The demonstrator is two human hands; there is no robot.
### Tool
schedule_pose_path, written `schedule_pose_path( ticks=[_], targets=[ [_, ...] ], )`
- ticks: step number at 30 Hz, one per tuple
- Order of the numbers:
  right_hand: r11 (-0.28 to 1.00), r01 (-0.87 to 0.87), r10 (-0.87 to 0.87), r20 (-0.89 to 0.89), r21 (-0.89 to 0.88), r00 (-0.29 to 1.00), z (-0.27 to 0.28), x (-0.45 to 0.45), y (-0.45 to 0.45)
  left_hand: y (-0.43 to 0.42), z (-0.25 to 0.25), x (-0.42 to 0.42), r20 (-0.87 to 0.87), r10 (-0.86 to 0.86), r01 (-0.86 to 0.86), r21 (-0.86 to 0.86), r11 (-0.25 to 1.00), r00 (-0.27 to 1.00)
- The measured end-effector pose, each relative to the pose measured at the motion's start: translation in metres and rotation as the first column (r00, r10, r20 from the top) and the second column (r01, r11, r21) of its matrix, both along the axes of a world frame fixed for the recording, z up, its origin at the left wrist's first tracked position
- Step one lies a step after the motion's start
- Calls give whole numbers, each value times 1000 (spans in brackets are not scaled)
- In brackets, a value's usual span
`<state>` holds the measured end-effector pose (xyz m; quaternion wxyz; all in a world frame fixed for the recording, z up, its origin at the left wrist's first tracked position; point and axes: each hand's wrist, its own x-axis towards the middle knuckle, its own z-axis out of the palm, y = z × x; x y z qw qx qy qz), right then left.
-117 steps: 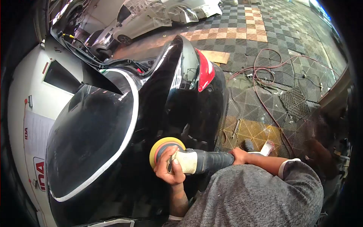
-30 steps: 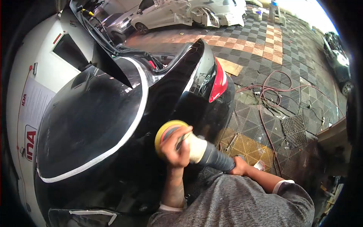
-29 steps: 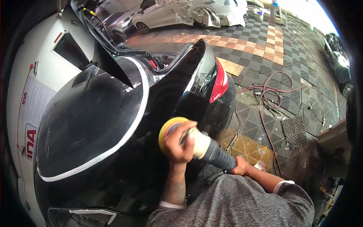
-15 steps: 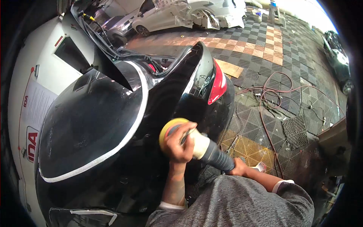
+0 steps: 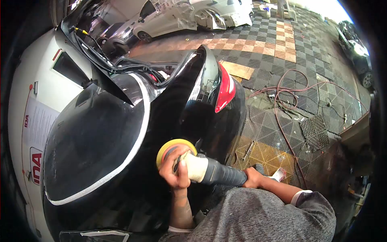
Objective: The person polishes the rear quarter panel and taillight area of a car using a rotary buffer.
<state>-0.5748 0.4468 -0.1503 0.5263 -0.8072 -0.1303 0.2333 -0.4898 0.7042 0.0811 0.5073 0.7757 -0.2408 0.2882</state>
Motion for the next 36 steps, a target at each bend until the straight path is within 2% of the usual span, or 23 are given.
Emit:
schedule_pose_path(
  ticks=[1,2,4,5,7,9,11,13,15,17,20,23,27,28,31,33,35,36],
  targets=[
    [1000,24,-24,-69,-7,997,16,7,-8,-6,-1,17,21,-31,31,19,999,999],
    [999,47,-48,-139,-14,989,28,15,-16,-14,-1,31,-28,-33,34,19,999,999],
    [996,94,-94,-149,-3,984,40,32,-30,-36,1,61,-112,-84,81,-31,996,990],
    [989,145,-143,-167,4,976,45,41,-37,-50,7,79,-54,-103,105,30,994,993],
    [986,163,-166,-169,-28,972,47,57,-50,-73,13,103,-132,-121,125,19,992,984],
    [981,192,-188,-134,13,973,38,71,-62,-85,11,117,-138,-118,121,10,993,983],
    [986,165,-161,-166,11,973,27,81,-69,-87,11,117,-145,-109,111,3,994,983],
    [999,44,-45,-109,-12,993,18,87,-73,-74,9,96,-48,26,-22,84,996,999],
    [1000,-23,22,-57,-6,998,42,89,-70,-55,2,75,24,50,-51,19,999,998],
    [989,-110,109,-21,-98,994,48,95,-66,-49,1,55,30,85,-83,-58,995,996],
    [991,-101,103,16,-92,995,25,105,-72,-57,-3,58,-1,93,-93,-109,990,996],
    [995,-68,65,-55,-66,996,39,119,-91,-74,0,86,-60,89,-93,-80,992,994],
    [999,39,-40,-78,-18,996,23,133,-109,-119,17,142,-60,-2,2,9,1000,998],
    [998,53,-55,-128,-21,990,31,137,-112,-125,17,158,-80,-40,43,34,999,996],
    [997,76,-76,-113,-5,991,38,138,-114,-136,16,171,-142,-109,105,-37,994,984],
    [996,92,-91,-107,7,990,34,137,-110,-125,16,160,-104,-51,53,11,999,993],
    [999,45,-45,-89,-2,995,21,129,-101,-100,3,140,-54,15,-14,23,1000,998],
    [999,-24,21,-111,-30,994,39,126,-99,-95,7,124,-51,44,-44,-6,999,998]
  ],
)
